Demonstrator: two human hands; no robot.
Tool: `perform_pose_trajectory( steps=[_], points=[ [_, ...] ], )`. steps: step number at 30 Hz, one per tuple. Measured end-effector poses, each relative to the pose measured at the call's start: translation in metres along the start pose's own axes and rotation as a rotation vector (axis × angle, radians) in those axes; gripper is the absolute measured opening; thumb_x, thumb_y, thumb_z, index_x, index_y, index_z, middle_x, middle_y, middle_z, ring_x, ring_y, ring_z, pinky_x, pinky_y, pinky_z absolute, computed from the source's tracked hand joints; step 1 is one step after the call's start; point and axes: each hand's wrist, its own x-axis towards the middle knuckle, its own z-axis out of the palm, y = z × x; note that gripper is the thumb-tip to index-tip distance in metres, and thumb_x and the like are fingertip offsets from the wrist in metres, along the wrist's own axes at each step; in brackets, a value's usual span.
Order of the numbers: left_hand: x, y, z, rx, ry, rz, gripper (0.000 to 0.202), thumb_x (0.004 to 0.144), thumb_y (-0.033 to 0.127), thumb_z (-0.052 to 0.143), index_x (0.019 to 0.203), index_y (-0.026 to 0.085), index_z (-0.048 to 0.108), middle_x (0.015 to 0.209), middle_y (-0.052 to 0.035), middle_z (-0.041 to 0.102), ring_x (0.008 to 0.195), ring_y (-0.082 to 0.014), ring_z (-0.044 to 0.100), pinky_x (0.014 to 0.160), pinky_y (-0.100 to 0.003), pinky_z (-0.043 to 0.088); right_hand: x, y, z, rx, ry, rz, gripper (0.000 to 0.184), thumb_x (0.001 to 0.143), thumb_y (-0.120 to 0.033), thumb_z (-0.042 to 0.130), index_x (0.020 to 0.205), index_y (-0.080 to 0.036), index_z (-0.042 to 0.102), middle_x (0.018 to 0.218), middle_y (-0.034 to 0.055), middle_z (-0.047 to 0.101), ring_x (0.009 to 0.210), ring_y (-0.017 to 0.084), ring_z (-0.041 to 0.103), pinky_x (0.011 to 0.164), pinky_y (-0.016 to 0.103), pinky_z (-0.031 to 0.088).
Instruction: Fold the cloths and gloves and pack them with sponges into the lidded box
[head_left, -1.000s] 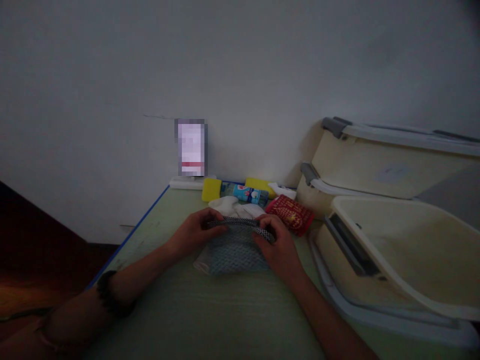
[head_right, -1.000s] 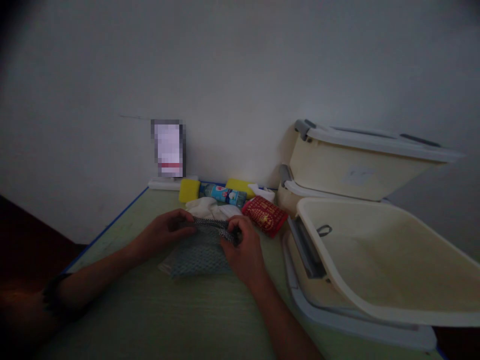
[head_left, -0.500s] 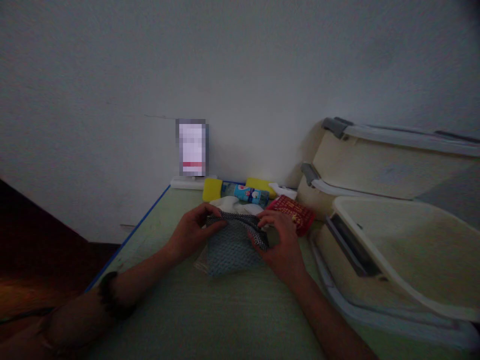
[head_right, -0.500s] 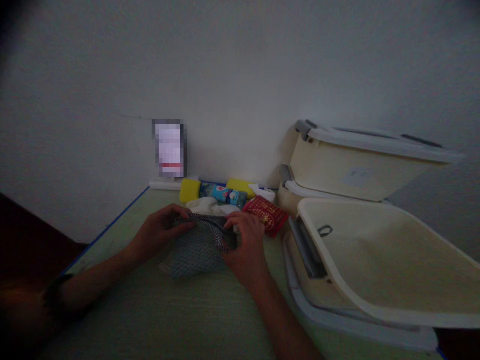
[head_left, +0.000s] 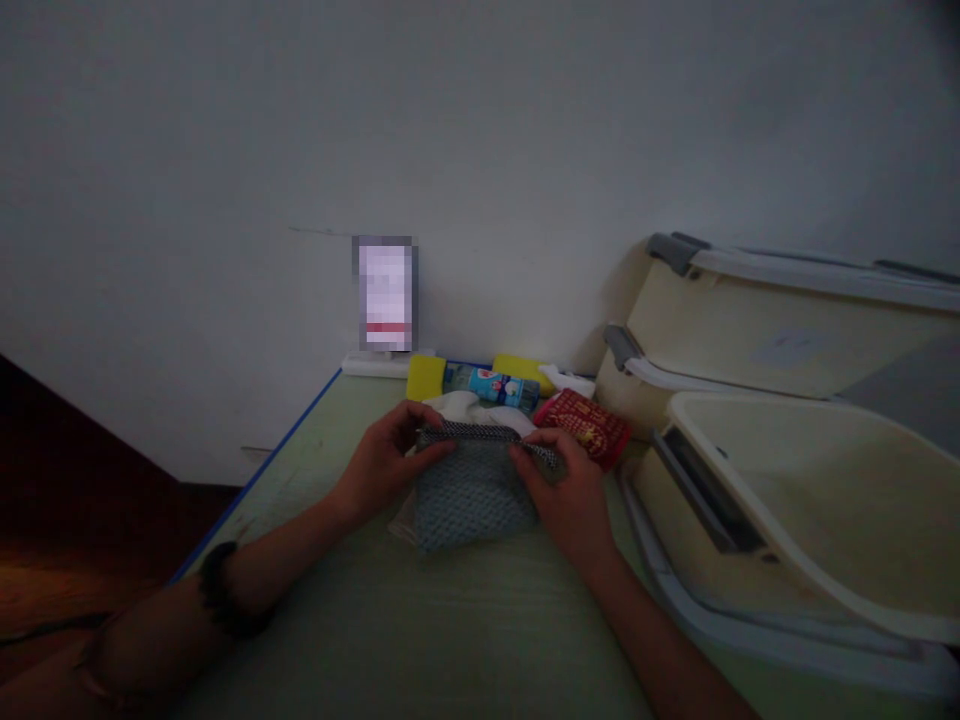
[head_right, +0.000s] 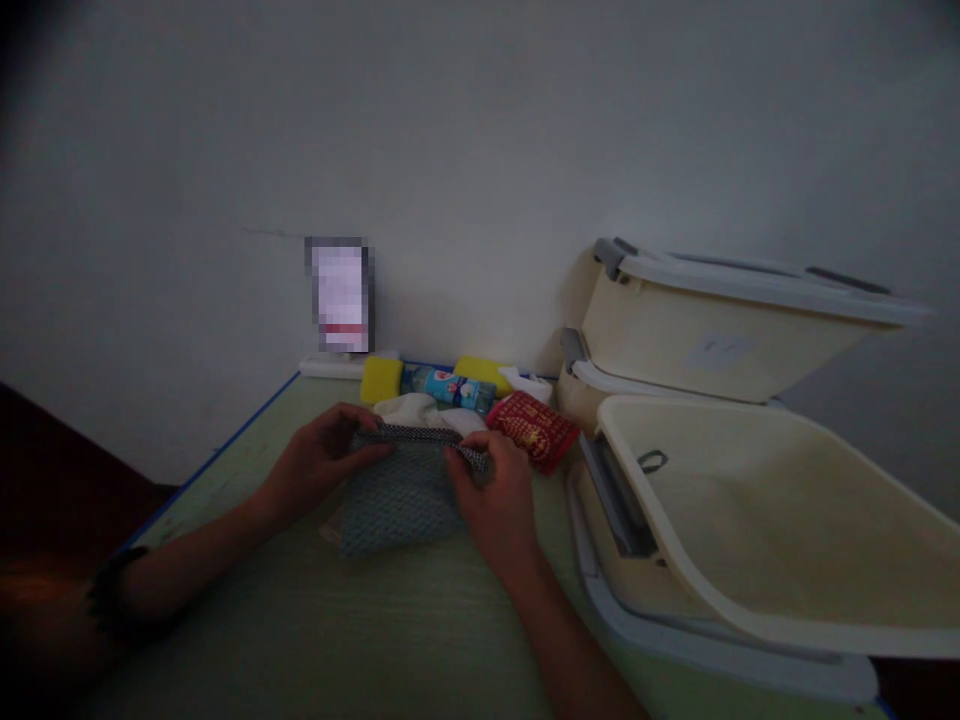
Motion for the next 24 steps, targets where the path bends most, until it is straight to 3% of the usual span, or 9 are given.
perform_pose_trajectory(
  steps=[10, 16, 24],
  points=[
    [-0.0003, -0.0012, -0.0004, -0.010, 0.033, -0.001, 0.026, 0.069, 0.022, 0.065, 0.087, 0.017, 0.047, 0.085, 0.0002, 0.055, 0.080, -0.0114, 0.056, 0.071, -0.024, 0.047, 0.0002, -0.0014, -0.0014, 0.108, 0.040, 0.087, 0.017, 0.075, -0.033, 0.057, 0.081, -0.018, 0.055, 0.081, 0.0025, 0.059, 0.077, 0.017, 0.054, 0.071, 0.030, 0.041],
    [-0.0005, 0.0006, 0.0002, 0.003, 0.045, -0.012, 0.024, 0.069, 0.025, 0.065, 0.083, 0.017, 0.048, 0.084, -0.0001, 0.056, 0.082, -0.0136, 0.057, 0.074, -0.028, 0.048, 0.0005, -0.0036, -0.0024, 0.135, 0.067, 0.037, 0.014, 0.076, -0.032, 0.056, 0.080, -0.019, 0.053, 0.079, 0.0014, 0.058, 0.077, 0.017, 0.054, 0.072, 0.029, 0.041],
    [-0.0021, 0.0035, 0.0015, -0.003, 0.044, -0.006, 0.019, 0.070, 0.023, 0.065, 0.080, 0.016, 0.050, 0.080, -0.0003, 0.057, 0.079, -0.0118, 0.056, 0.072, -0.025, 0.047, 0.0001, 0.0001, 0.0015, 0.125, 0.007, 0.067, 0.013, 0.076, -0.031, 0.055, 0.081, -0.019, 0.052, 0.082, 0.0030, 0.059, 0.079, 0.018, 0.055, 0.073, 0.031, 0.042]
  ],
)
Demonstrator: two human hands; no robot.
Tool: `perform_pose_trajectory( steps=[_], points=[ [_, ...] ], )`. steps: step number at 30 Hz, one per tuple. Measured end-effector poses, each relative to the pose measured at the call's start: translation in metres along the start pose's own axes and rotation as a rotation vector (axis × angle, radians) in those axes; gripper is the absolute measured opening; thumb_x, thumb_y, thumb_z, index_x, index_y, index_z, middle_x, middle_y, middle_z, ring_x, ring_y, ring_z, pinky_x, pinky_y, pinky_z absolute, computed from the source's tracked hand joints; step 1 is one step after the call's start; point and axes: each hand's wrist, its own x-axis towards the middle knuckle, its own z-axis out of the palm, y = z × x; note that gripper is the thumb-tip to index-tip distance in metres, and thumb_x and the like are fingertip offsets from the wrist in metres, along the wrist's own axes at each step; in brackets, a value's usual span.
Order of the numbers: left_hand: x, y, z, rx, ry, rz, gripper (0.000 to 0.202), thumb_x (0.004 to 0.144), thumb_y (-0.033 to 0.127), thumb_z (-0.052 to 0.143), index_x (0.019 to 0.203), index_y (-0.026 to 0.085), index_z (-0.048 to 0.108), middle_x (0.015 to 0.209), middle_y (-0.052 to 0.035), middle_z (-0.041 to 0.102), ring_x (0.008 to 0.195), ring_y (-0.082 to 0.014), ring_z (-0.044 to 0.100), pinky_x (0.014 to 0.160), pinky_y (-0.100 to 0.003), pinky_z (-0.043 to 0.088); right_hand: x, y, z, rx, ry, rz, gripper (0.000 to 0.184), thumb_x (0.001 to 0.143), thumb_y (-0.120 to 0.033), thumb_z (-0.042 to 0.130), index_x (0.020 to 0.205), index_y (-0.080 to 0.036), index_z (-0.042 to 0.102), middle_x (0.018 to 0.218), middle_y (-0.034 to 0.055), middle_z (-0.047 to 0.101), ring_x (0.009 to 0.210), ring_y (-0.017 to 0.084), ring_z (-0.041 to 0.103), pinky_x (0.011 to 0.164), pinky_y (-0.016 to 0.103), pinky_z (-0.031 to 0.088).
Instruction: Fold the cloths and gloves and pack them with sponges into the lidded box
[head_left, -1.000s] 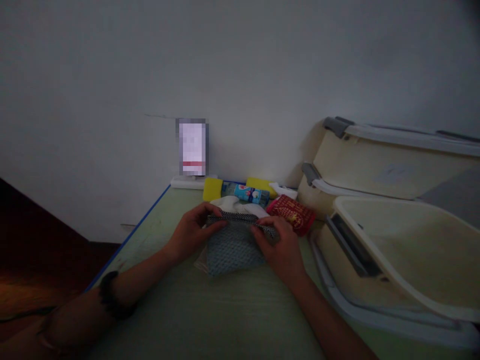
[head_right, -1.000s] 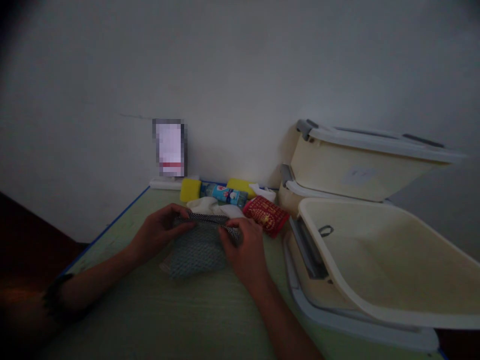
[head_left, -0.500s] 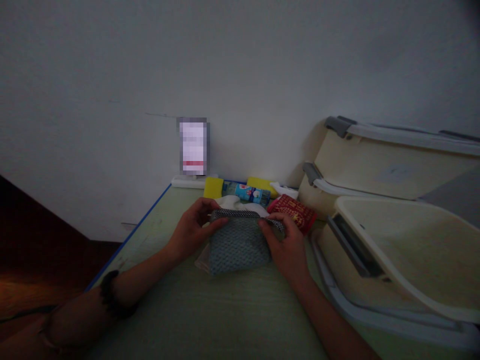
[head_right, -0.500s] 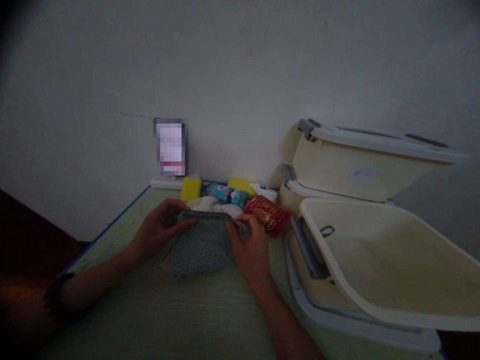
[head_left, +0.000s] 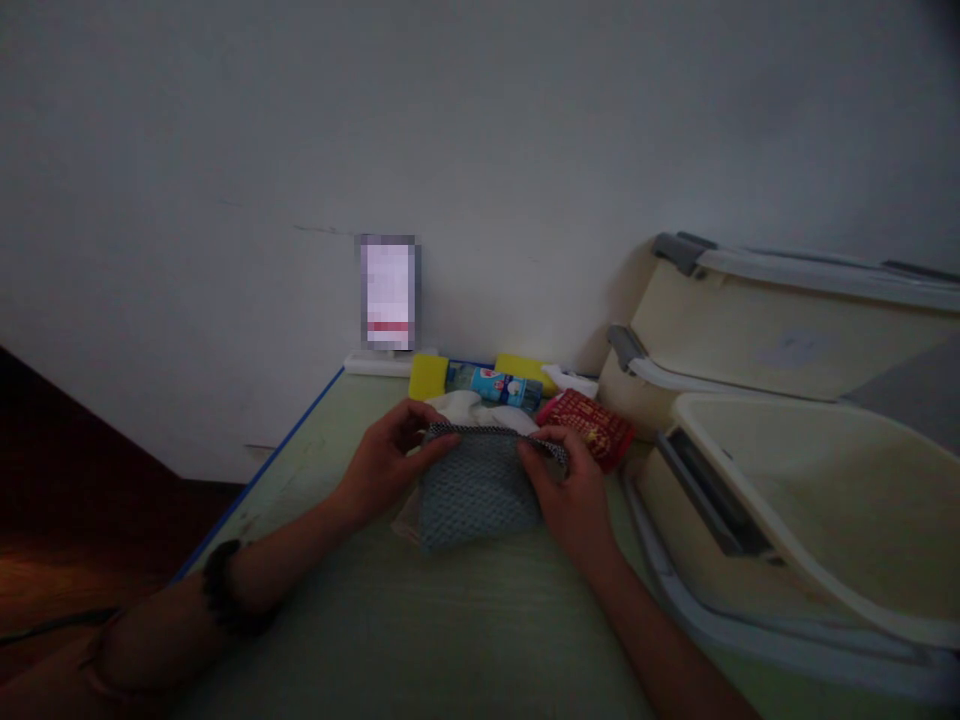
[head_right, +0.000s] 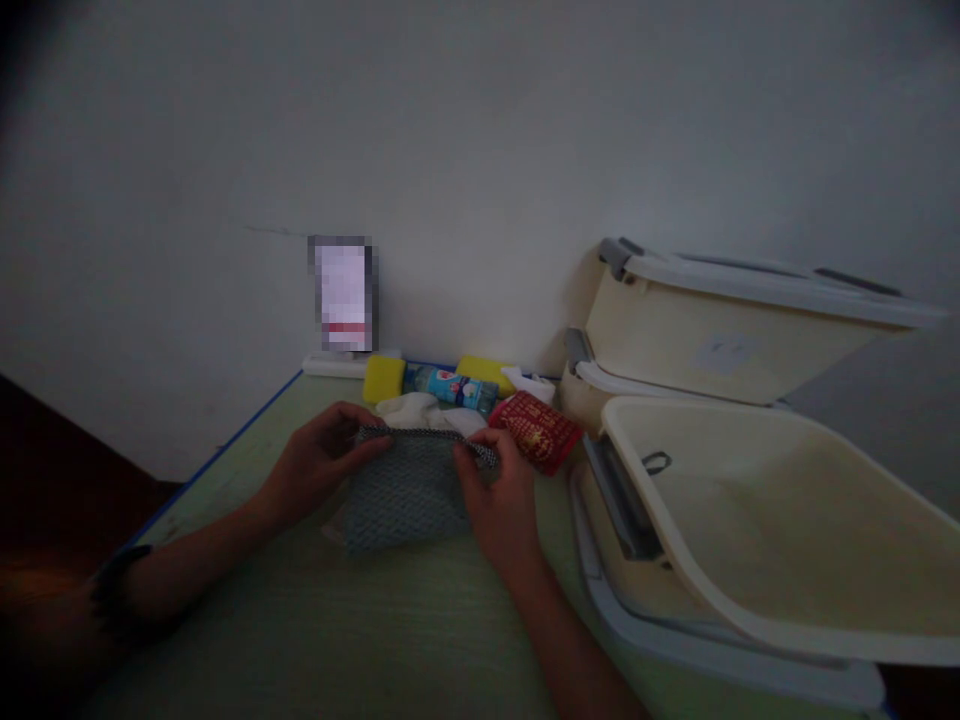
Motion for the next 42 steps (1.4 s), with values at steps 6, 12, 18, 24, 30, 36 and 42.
perform_pose_trajectory(
  steps=[6, 12, 18, 24, 30, 36, 42],
  points=[
    [-0.002, 0.001, 0.002, -0.074, 0.001, 0.060, 0.025, 0.064, 0.016, 0.068, 0.081, 0.016, 0.050, 0.080, 0.0009, 0.056, 0.079, -0.0111, 0.056, 0.075, -0.025, 0.046, 0.001, 0.005, 0.000, 0.024, -0.046, -0.092, 0.008, 0.072, -0.022, 0.056, 0.073, -0.019, 0.049, 0.117, 0.0100, 0.051, 0.110, 0.023, 0.045, 0.093, 0.042, 0.031],
    [-0.002, 0.006, 0.002, -0.244, -0.032, 0.000, 0.031, 0.059, 0.010, 0.071, 0.080, 0.017, 0.049, 0.077, 0.0023, 0.056, 0.072, -0.0096, 0.055, 0.066, -0.021, 0.046, -0.002, -0.001, -0.004, 0.263, -0.232, 0.050, 0.018, 0.072, -0.018, 0.055, 0.078, -0.022, 0.039, 0.107, 0.0055, 0.056, 0.100, 0.019, 0.052, 0.088, 0.038, 0.037],
    [0.002, 0.009, -0.002, -0.321, -0.111, -0.209, 0.040, 0.062, 0.020, 0.070, 0.098, 0.019, 0.052, 0.085, -0.0012, 0.061, 0.073, -0.0135, 0.059, 0.064, -0.025, 0.047, -0.001, -0.007, -0.008, 0.292, -0.239, 0.127, 0.034, 0.066, -0.026, 0.063, 0.097, -0.021, 0.050, 0.079, -0.0002, 0.056, 0.073, 0.016, 0.056, 0.064, 0.028, 0.045],
    [0.000, 0.012, -0.003, -0.051, -0.228, -0.294, 0.018, 0.065, 0.027, 0.068, 0.076, 0.016, 0.057, 0.067, 0.0014, 0.060, 0.063, -0.0136, 0.057, 0.058, -0.024, 0.044, 0.002, -0.013, -0.004, 0.531, -0.153, 0.384, 0.031, 0.060, -0.034, 0.069, 0.085, -0.020, 0.057, 0.075, -0.0004, 0.062, 0.069, 0.016, 0.059, 0.063, 0.029, 0.046],
    [0.001, 0.009, -0.003, -0.216, -0.091, -0.318, 0.027, 0.060, 0.025, 0.072, 0.072, 0.017, 0.050, 0.059, 0.0053, 0.056, 0.057, -0.0111, 0.055, 0.054, -0.022, 0.044, 0.002, -0.009, -0.006, 0.737, -0.459, 0.482, 0.039, 0.056, -0.030, 0.073, 0.092, -0.020, 0.062, 0.090, 0.0027, 0.067, 0.083, 0.020, 0.062, 0.076, 0.035, 0.047],
    [-0.002, 0.008, -0.001, -0.406, -0.171, -0.445, 0.039, 0.060, 0.033, 0.072, 0.091, 0.016, 0.056, 0.080, -0.0061, 0.066, 0.073, -0.0201, 0.063, 0.068, -0.032, 0.050, -0.002, -0.006, -0.002, 0.778, -0.341, 0.421, 0.040, 0.067, -0.029, 0.065, 0.107, -0.024, 0.058, 0.105, 0.0020, 0.063, 0.102, 0.021, 0.055, 0.089, 0.039, 0.040],
    [-0.003, 0.011, 0.003, -0.307, -0.317, -0.473, 0.037, 0.066, 0.030, 0.069, 0.098, 0.016, 0.057, 0.088, -0.0076, 0.068, 0.082, -0.0221, 0.064, 0.073, -0.034, 0.050, 0.000, -0.001, 0.001, 0.829, -0.273, 0.522, 0.036, 0.073, -0.042, 0.059, 0.102, -0.021, 0.060, 0.103, 0.0047, 0.064, 0.094, 0.021, 0.059, 0.082, 0.037, 0.045]
  ],
)
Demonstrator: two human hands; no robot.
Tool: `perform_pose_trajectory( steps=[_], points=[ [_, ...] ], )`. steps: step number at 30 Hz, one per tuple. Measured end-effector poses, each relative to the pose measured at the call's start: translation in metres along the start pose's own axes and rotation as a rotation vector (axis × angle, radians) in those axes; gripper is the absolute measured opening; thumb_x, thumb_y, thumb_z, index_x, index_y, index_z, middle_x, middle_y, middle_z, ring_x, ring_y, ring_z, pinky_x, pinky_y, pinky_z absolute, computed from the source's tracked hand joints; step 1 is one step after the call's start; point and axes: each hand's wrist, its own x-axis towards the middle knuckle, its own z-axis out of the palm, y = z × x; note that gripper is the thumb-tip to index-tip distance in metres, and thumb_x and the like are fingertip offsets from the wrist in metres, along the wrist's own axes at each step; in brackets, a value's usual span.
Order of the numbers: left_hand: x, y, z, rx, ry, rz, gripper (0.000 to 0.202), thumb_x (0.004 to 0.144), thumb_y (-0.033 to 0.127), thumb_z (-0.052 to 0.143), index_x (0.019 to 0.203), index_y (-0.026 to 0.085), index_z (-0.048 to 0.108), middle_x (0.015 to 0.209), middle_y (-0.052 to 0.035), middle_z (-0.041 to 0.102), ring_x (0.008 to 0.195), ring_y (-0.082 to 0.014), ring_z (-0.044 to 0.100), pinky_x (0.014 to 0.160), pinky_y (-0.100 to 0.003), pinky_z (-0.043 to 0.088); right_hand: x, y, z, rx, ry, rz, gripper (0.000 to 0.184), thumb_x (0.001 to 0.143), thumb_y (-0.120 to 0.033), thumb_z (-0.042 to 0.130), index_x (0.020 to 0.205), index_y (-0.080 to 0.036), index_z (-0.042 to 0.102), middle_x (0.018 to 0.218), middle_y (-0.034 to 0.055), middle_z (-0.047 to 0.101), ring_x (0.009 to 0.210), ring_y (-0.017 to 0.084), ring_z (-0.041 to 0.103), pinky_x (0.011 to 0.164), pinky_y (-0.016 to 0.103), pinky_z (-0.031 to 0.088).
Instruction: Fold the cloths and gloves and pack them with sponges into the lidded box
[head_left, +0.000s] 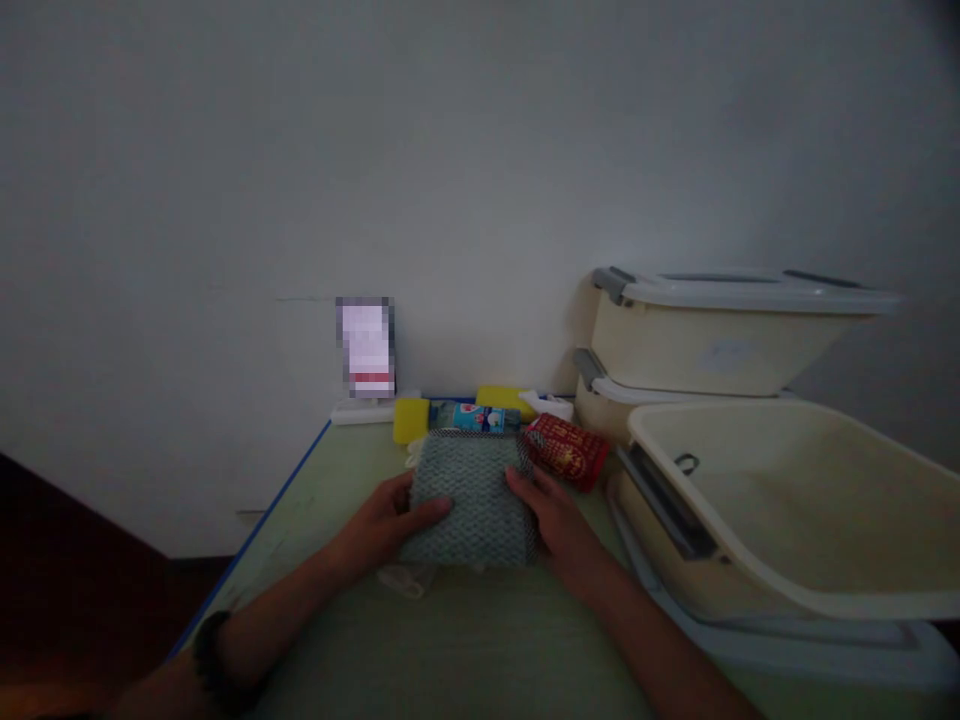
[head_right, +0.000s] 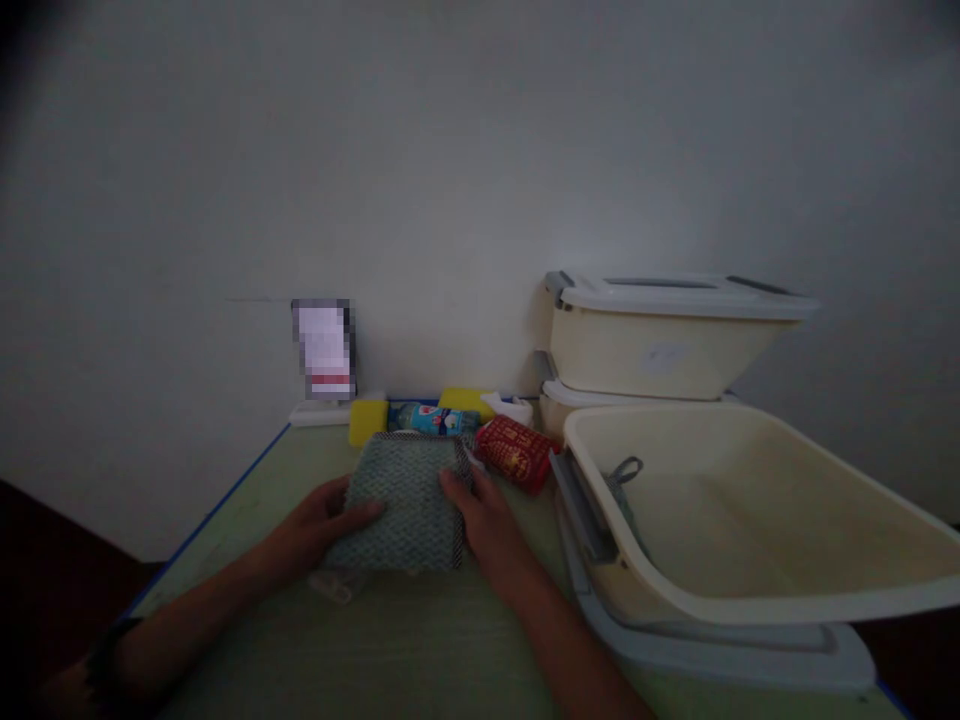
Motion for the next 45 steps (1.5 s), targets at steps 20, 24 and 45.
perform_pose_trajectory(
  steps=[20, 24, 45],
  points=[
    [0.001, 0.001, 0.000, -0.137, 0.175, 0.055, 0.038, 0.072, 0.029, 0.063, 0.106, 0.017, 0.052, 0.080, -0.0043, 0.068, 0.064, -0.0167, 0.064, 0.061, -0.028, 0.052, -0.006, -0.006, 0.000, 0.019, -0.175, 0.142, 0.026, 0.068, -0.032, 0.064, 0.089, -0.018, 0.059, 0.069, 0.0001, 0.061, 0.049, 0.010, 0.055, 0.037, 0.019, 0.043],
    [-0.001, 0.002, 0.001, -0.094, 0.133, 0.025, 0.046, 0.068, 0.029, 0.066, 0.109, 0.018, 0.048, 0.067, -0.0002, 0.065, 0.044, -0.0113, 0.058, 0.040, -0.019, 0.045, -0.006, -0.006, -0.003, -0.008, -0.125, 0.188, 0.021, 0.071, -0.034, 0.059, 0.084, -0.018, 0.055, 0.052, -0.0071, 0.051, 0.026, 0.005, 0.039, 0.021, 0.015, 0.028],
    [-0.007, 0.007, 0.002, -0.259, 0.007, 0.127, 0.018, 0.071, 0.025, 0.057, 0.083, 0.011, 0.055, 0.044, 0.0047, 0.054, 0.024, -0.0059, 0.043, 0.024, -0.014, 0.034, -0.005, -0.003, -0.010, 0.199, -0.364, 0.101, 0.030, 0.071, -0.030, 0.056, 0.099, -0.023, 0.050, 0.048, -0.0077, 0.056, 0.021, 0.006, 0.039, 0.024, 0.018, 0.038]
  ],
)
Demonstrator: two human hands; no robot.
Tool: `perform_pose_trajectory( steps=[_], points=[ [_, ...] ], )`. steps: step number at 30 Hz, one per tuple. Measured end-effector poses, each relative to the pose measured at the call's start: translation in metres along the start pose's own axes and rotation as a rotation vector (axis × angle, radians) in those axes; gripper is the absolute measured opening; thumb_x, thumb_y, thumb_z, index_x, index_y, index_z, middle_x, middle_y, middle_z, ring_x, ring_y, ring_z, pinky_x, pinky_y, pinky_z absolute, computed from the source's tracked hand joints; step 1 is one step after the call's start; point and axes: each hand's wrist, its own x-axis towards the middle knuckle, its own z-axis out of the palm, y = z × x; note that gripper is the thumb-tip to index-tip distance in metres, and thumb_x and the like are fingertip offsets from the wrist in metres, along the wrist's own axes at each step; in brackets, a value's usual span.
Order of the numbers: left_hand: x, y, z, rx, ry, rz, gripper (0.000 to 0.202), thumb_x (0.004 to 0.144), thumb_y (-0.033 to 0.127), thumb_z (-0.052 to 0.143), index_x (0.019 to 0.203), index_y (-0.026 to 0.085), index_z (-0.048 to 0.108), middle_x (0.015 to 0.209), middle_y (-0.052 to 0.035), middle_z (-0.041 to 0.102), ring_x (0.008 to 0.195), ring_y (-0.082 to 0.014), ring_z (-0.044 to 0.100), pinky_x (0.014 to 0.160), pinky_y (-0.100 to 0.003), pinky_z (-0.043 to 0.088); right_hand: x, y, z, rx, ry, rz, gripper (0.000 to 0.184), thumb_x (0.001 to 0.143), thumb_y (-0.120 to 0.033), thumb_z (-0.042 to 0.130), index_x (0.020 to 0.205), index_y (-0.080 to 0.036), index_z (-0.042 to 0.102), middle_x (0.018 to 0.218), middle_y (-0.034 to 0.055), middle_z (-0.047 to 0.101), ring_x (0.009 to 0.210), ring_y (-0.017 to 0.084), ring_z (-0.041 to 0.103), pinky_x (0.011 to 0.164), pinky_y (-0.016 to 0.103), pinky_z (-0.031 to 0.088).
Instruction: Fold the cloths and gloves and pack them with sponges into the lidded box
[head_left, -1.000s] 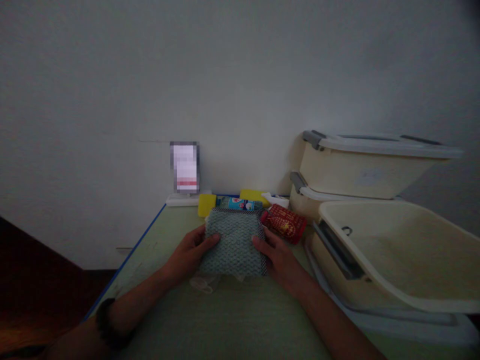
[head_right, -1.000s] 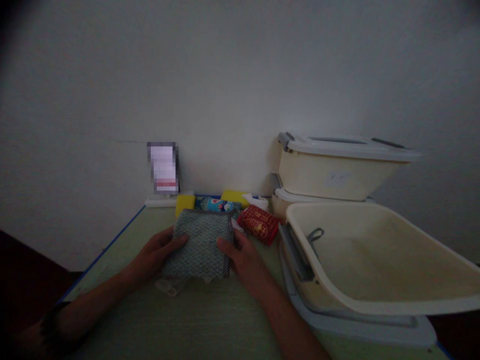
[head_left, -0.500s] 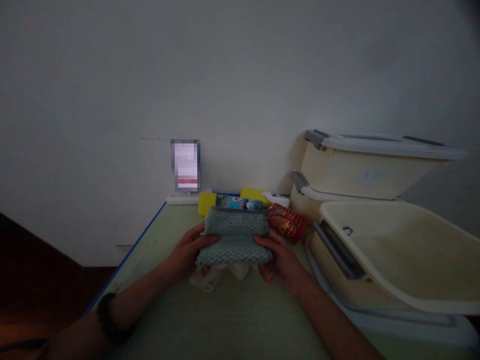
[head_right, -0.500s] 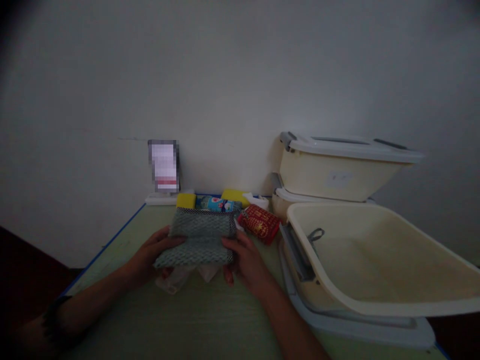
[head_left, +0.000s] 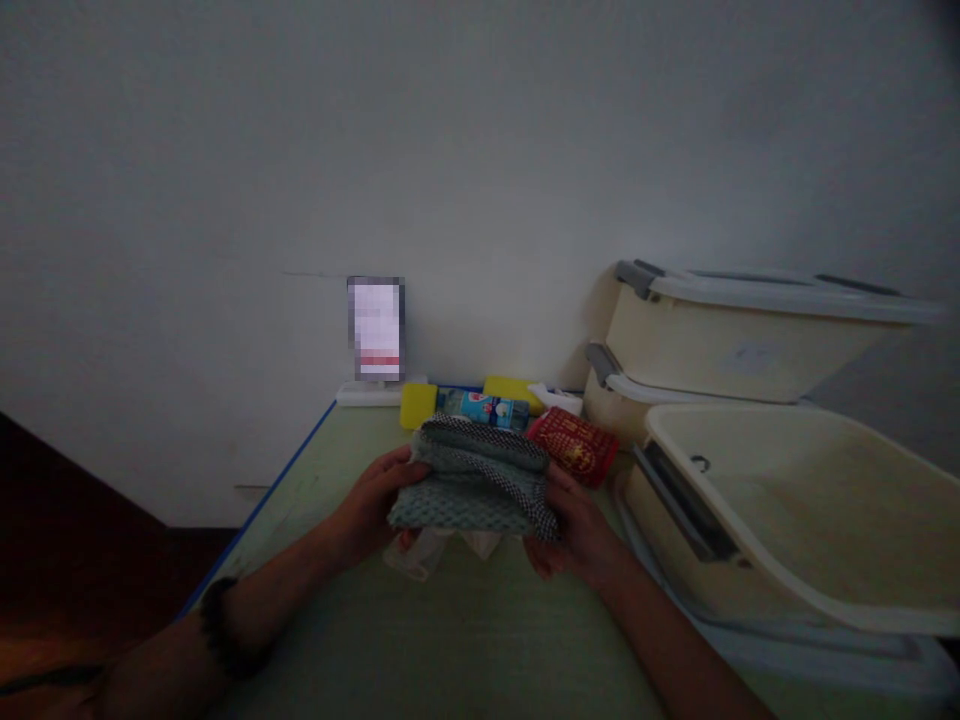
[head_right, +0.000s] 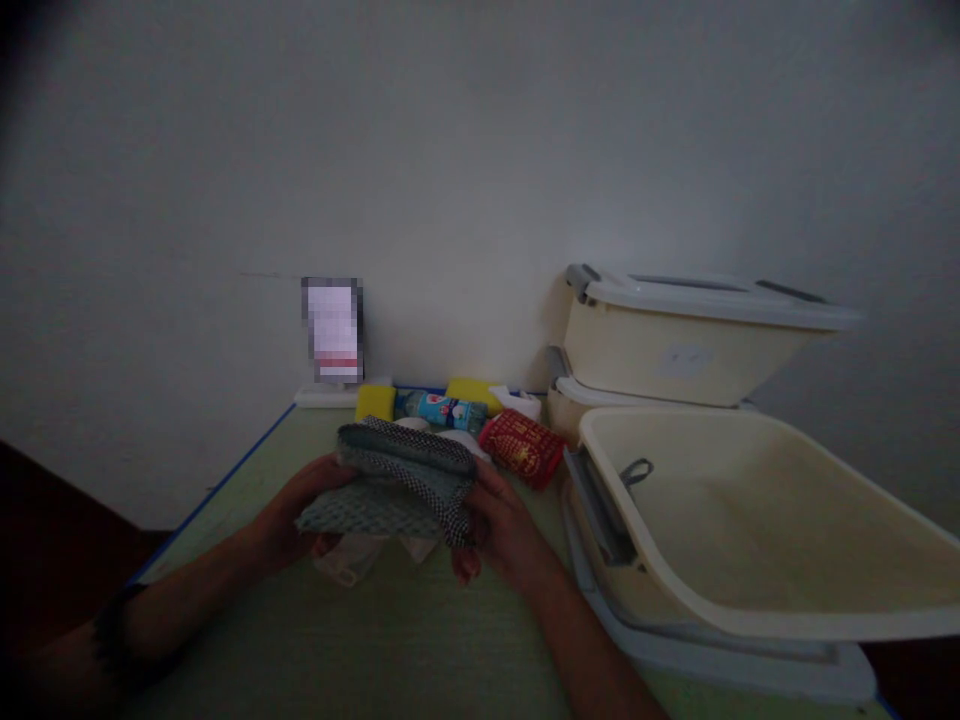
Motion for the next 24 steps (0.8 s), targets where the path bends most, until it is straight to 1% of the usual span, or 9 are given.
perform_pose_trajectory(
  steps=[2, 4, 8, 10, 12, 15, 17, 20, 24],
  points=[
    [-0.001, 0.000, 0.000, -0.021, -0.012, 0.008, 0.017, 0.071, 0.023, 0.056, 0.084, 0.011, 0.055, 0.043, 0.0048, 0.054, 0.024, -0.0065, 0.043, 0.024, -0.014, 0.034, -0.001, 0.000, -0.001, -0.002, 0.024, 0.003, 0.035, 0.071, -0.031, 0.056, 0.104, -0.025, 0.049, 0.055, -0.0068, 0.058, 0.022, 0.005, 0.040, 0.025, 0.019, 0.039],
    [0.000, -0.001, -0.002, -0.054, -0.026, 0.013, 0.019, 0.070, 0.020, 0.056, 0.087, 0.013, 0.054, 0.042, 0.0058, 0.054, 0.024, -0.0078, 0.045, 0.024, -0.014, 0.035, -0.002, 0.000, -0.002, -0.004, 0.030, 0.013, 0.033, 0.072, -0.032, 0.055, 0.103, -0.024, 0.049, 0.053, -0.0070, 0.057, 0.022, 0.006, 0.041, 0.025, 0.019, 0.039],
    [0.002, -0.004, -0.007, -0.117, -0.071, 0.014, 0.011, 0.070, 0.024, 0.057, 0.078, 0.016, 0.054, 0.040, 0.0059, 0.054, 0.024, -0.0096, 0.046, 0.023, -0.015, 0.035, -0.003, 0.000, -0.004, 0.005, -0.043, 0.006, 0.016, 0.075, -0.032, 0.051, 0.087, -0.021, 0.052, 0.037, -0.0097, 0.043, 0.023, 0.007, 0.039, 0.028, 0.019, 0.039],
    [0.002, -0.004, -0.008, -0.142, -0.081, 0.017, 0.011, 0.071, 0.025, 0.058, 0.072, 0.015, 0.054, 0.040, 0.0053, 0.053, 0.024, -0.0099, 0.047, 0.024, -0.016, 0.036, -0.005, -0.002, -0.001, -0.014, -0.058, -0.020, 0.014, 0.074, -0.031, 0.051, 0.083, -0.020, 0.054, 0.038, -0.0084, 0.044, 0.026, 0.007, 0.041, 0.031, 0.020, 0.041],
    [0.001, -0.004, -0.008, -0.155, -0.071, 0.023, 0.010, 0.071, 0.024, 0.059, 0.072, 0.015, 0.054, 0.042, 0.0047, 0.054, 0.027, -0.0103, 0.049, 0.026, -0.017, 0.038, -0.006, -0.005, 0.003, -0.041, -0.042, -0.049, 0.019, 0.072, -0.028, 0.052, 0.089, -0.021, 0.055, 0.043, -0.0067, 0.047, 0.030, 0.008, 0.044, 0.034, 0.021, 0.043],
    [0.003, -0.006, -0.009, -0.157, -0.081, 0.027, 0.011, 0.068, 0.020, 0.062, 0.075, 0.015, 0.056, 0.047, 0.0031, 0.058, 0.031, -0.0106, 0.052, 0.030, -0.018, 0.041, -0.007, -0.009, 0.006, -0.058, 0.015, -0.077, 0.038, 0.070, -0.024, 0.051, 0.107, -0.023, 0.052, 0.057, -0.0044, 0.053, 0.039, 0.008, 0.047, 0.038, 0.023, 0.046],
    [0.004, -0.008, -0.011, -0.157, -0.121, 0.035, 0.013, 0.069, 0.018, 0.061, 0.081, 0.017, 0.057, 0.049, 0.0018, 0.061, 0.034, -0.0115, 0.054, 0.032, -0.018, 0.043, -0.005, -0.010, 0.006, -0.055, 0.045, -0.088, 0.040, 0.069, -0.024, 0.053, 0.109, -0.024, 0.051, 0.068, -0.0027, 0.055, 0.044, 0.009, 0.049, 0.039, 0.023, 0.047],
    [0.005, -0.013, -0.016, -0.162, -0.181, 0.055, 0.011, 0.073, 0.018, 0.056, 0.084, 0.018, 0.058, 0.047, 0.0003, 0.062, 0.038, -0.0130, 0.057, 0.034, -0.018, 0.045, -0.003, -0.008, 0.004, -0.031, 0.063, -0.116, 0.025, 0.070, -0.026, 0.054, 0.095, -0.022, 0.057, 0.073, -0.0005, 0.055, 0.049, 0.010, 0.051, 0.038, 0.021, 0.047],
    [0.004, -0.010, -0.017, -0.185, -0.222, 0.058, 0.008, 0.074, 0.017, 0.052, 0.077, 0.016, 0.059, 0.052, 0.0007, 0.060, 0.040, -0.0116, 0.056, 0.036, -0.019, 0.046, -0.001, -0.007, 0.004, 0.003, 0.076, -0.141, 0.009, 0.072, -0.028, 0.054, 0.075, -0.020, 0.057, 0.064, -0.0012, 0.053, 0.045, 0.010, 0.050, 0.034, 0.020, 0.045]
  ],
)
